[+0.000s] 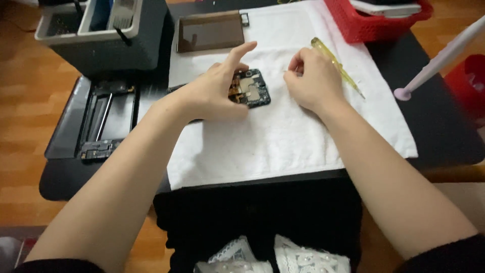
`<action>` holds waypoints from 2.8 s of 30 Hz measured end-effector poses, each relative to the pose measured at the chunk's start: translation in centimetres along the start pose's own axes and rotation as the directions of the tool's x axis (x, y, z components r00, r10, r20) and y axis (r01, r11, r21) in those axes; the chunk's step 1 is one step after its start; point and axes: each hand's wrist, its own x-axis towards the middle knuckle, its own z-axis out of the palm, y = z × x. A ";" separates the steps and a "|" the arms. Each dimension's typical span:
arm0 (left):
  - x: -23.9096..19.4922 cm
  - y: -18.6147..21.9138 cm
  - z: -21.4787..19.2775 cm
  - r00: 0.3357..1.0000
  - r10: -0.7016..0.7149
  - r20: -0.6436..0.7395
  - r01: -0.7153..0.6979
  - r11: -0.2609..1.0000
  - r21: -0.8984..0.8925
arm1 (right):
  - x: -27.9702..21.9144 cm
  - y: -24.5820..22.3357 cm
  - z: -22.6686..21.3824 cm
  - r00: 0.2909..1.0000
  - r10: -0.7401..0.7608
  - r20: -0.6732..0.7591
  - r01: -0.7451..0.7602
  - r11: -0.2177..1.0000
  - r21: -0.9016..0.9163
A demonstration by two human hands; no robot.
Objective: Disassembling a smartphone by detaching ribbon cables and removing internal components using a screwdriver and hands.
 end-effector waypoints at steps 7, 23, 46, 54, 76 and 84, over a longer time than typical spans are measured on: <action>1.1 -4.3 5.3 0.829 0.171 -0.533 0.003 0.951 0.310 | -0.6 0.7 -0.6 0.989 -0.144 0.042 0.135 0.975 0.175; 1.1 -4.6 5.3 0.803 0.270 -0.531 -0.065 0.926 0.373 | 0.6 3.0 0.8 0.981 -0.158 -0.110 0.178 0.964 0.200; 0.0 -4.1 4.7 0.827 0.157 -0.539 -0.089 0.985 0.151 | -0.5 1.4 0.7 0.983 -0.165 -0.082 0.170 0.983 0.068; 0.0 -4.4 4.7 0.822 0.168 -0.545 -0.114 0.985 0.131 | -0.4 1.9 0.9 0.980 -0.174 -0.101 0.180 0.982 0.055; 0.6 -4.4 4.9 0.815 0.147 -0.560 -0.087 0.987 0.132 | -1.3 0.5 -0.2 0.986 -0.160 -0.055 0.165 0.980 0.107; -0.4 -4.1 4.5 0.818 0.183 -0.545 -0.128 0.982 0.137 | -0.2 2.7 1.2 0.968 -0.221 -0.123 0.230 0.971 0.061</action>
